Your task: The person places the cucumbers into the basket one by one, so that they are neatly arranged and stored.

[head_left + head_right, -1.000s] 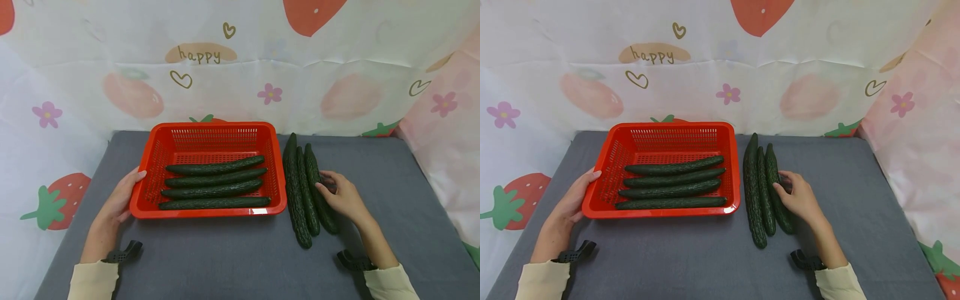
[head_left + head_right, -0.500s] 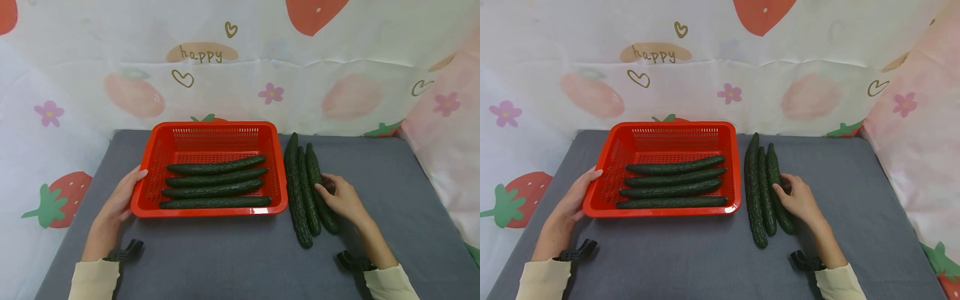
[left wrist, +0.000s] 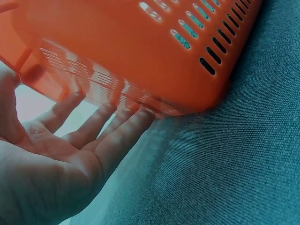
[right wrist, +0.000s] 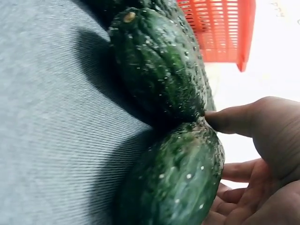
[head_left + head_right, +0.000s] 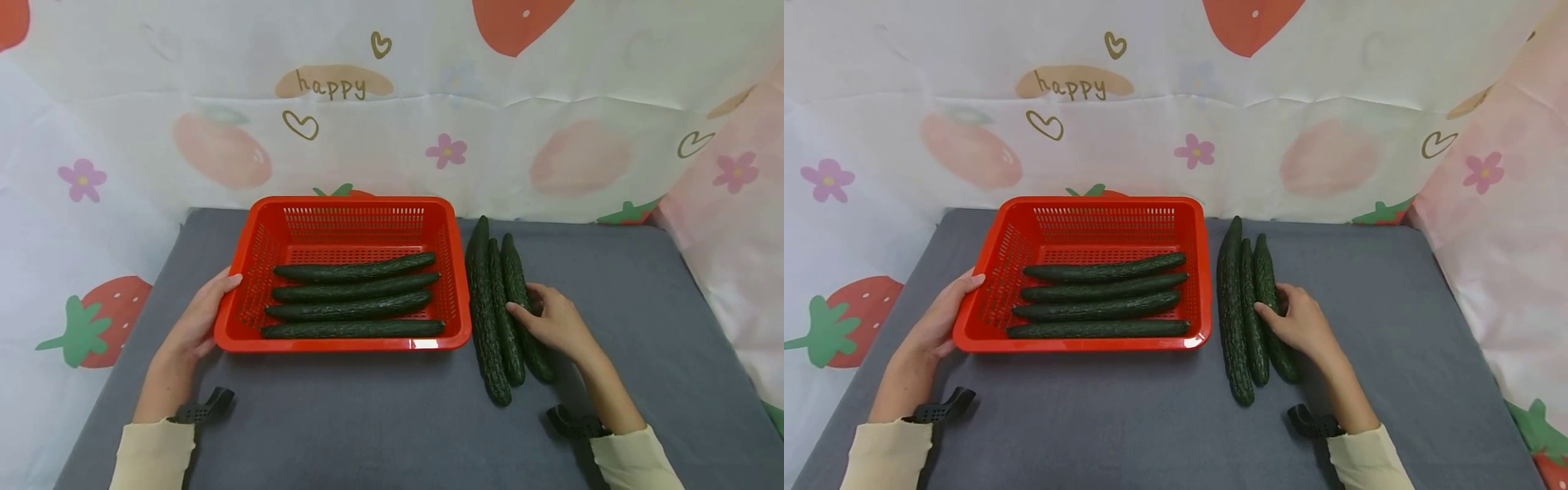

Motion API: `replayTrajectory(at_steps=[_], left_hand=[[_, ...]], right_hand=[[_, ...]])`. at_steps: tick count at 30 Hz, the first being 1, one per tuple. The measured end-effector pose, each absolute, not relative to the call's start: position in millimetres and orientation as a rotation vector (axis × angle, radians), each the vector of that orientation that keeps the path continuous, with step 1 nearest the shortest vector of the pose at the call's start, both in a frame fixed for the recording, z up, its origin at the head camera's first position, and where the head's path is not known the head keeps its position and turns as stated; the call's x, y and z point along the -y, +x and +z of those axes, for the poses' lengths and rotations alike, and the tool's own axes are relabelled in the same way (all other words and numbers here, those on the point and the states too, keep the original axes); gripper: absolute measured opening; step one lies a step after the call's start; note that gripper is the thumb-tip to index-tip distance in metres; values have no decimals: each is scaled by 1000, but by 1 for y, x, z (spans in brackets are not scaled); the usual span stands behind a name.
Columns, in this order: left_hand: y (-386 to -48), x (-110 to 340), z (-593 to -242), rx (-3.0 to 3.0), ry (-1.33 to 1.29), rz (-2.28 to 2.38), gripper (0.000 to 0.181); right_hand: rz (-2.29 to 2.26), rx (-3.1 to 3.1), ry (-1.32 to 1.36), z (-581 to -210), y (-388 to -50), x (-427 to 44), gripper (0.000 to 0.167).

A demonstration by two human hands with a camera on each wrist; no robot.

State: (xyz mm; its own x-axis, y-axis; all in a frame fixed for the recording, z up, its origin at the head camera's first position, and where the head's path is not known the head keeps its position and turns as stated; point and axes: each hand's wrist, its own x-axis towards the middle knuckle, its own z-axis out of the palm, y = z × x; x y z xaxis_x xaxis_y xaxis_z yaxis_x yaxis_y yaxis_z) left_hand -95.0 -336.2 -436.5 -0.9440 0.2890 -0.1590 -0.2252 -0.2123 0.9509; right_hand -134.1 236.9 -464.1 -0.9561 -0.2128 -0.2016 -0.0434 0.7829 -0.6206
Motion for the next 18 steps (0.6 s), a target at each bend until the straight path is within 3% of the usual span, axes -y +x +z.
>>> replayTrajectory(at_steps=[18], left_hand=[[-97,338,-437,-1685,123,2237,36]], right_hand=[[-1146,-2475,-32,-458,-142,-244,73]])
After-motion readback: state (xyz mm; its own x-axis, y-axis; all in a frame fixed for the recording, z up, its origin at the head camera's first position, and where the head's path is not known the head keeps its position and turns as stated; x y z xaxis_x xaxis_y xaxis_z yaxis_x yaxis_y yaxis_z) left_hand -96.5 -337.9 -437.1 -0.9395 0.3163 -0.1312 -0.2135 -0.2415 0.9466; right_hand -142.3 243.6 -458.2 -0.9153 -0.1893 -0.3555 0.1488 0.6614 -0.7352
